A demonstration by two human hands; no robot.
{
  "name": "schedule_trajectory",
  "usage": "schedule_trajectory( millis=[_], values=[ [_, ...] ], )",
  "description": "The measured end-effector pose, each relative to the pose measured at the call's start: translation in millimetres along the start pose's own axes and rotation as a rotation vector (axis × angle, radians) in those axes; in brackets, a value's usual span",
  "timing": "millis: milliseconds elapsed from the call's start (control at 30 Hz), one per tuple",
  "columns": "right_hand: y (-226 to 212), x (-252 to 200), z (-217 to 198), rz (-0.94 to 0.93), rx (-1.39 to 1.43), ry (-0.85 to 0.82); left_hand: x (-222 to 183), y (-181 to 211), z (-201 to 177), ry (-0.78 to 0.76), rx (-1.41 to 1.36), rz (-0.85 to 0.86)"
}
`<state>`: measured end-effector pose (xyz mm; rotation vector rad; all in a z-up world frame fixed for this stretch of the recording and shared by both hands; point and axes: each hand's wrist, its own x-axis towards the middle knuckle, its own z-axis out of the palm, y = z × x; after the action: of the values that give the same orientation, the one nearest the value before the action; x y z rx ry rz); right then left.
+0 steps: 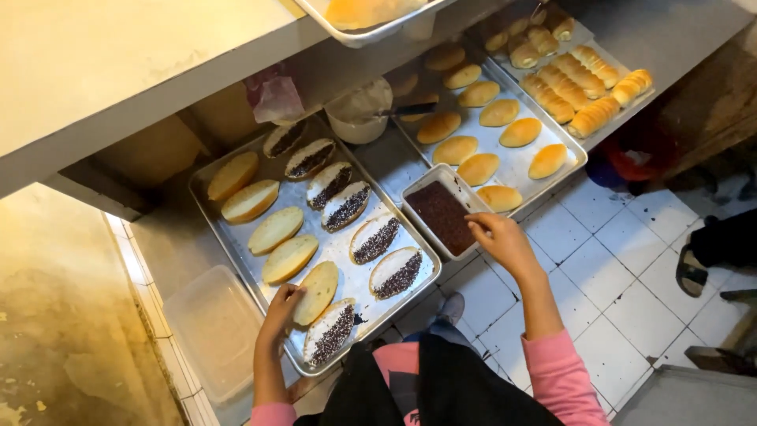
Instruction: Spreading cream and applying chocolate sprinkles to sliced bread in a bakery production area.
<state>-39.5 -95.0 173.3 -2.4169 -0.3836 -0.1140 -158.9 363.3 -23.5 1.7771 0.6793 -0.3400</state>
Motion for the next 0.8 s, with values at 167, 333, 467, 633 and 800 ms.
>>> schedule_trajectory(
  millis=[167,333,467,633,800],
  values=[
    [-80,-15,-67,-0.188,0.048,0.273,-9,-14,-17,-0.067,-0.622,-0.105],
    [-35,37,-23,-0.354,0.277,0.540,-36,-2,-31,-0.060,-1.205,0.253],
    [-9,108,22,-0.461,-0.248,-0.038,-70,-21,-26,0.001,-1.482,0.278],
    [-22,204,34,-0.664,-0.248,0.144,-134,48,-10,0.071,-1.412,0.423],
    [99,323,131,-0.646,-0.541,0.134,-123,17,23,0.169,-1.409,0.429]
  ],
)
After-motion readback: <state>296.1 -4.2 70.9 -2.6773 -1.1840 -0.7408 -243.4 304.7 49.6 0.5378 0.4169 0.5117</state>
